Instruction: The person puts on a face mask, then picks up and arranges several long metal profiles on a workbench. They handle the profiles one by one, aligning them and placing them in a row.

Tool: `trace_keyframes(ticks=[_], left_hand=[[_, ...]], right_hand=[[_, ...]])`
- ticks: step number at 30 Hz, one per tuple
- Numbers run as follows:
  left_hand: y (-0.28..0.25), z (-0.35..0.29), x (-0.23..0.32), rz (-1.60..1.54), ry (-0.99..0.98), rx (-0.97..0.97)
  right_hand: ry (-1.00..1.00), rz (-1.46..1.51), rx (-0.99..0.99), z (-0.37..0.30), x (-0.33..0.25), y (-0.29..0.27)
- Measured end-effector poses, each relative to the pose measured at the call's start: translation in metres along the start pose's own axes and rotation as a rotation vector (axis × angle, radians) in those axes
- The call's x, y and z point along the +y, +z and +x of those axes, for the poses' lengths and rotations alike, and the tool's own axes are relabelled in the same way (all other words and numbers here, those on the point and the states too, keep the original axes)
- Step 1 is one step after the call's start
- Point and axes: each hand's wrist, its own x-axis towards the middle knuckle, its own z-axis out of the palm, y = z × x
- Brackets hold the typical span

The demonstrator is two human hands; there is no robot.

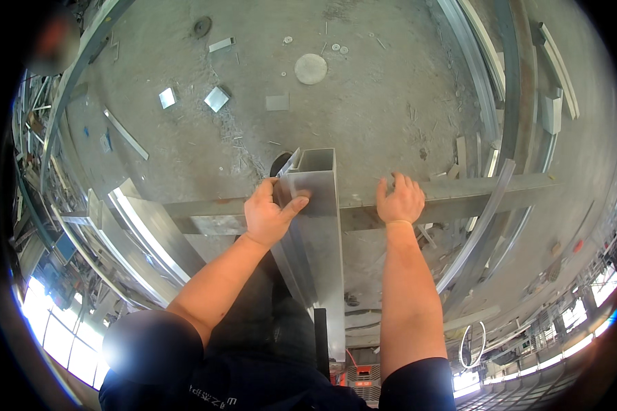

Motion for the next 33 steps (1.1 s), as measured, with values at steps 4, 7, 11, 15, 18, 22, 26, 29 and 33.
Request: trace_keyframes(ticks=[4, 7, 11, 15, 18, 22, 26, 29, 33], left_hand=[[-0.001, 0.001, 0.001, 0.028, 0.008, 0.011], [-0.004, 0.002, 0.007, 0.055, 0.001, 0.012], [0.002, -0.002, -0.001, 0.057, -0.015, 0.042], [-0.002, -0.001, 0.002, 0.042, -0.067, -0.035], [-0.001, -0.002, 0.002, 0.024, -0.097, -0.062], [0.001, -0.001, 0.004, -0.017, -0.064, -0.020], [0.005, -0.005, 0.005, 0.068, 0.047, 0.097], [0.012, -0.008, -0.002, 0.150, 0.107, 0.162], [0.011, -0.006, -0.001, 0.161, 0.126, 0.165]], right_hand=[[-0.018, -0.003, 0.002, 0.000, 0.001, 0.001], [-0.032, 0.013, 0.025, -0.001, 0.004, 0.002], [-0.024, 0.006, 0.016, 0.000, 0.000, 0.002], [-0.026, 0.013, 0.018, 0.000, 0.001, 0.001], [-0.031, 0.012, 0.018, 0.000, 0.002, 0.003], [-0.034, 0.016, 0.019, 0.000, 0.003, 0.003], [-0.038, -0.004, 0.011, 0.000, 0.002, 0.002], [-0.023, -0.024, -0.001, 0.000, 0.002, 0.002], [0.003, -0.047, -0.018, 0.000, 0.000, 0.003]])
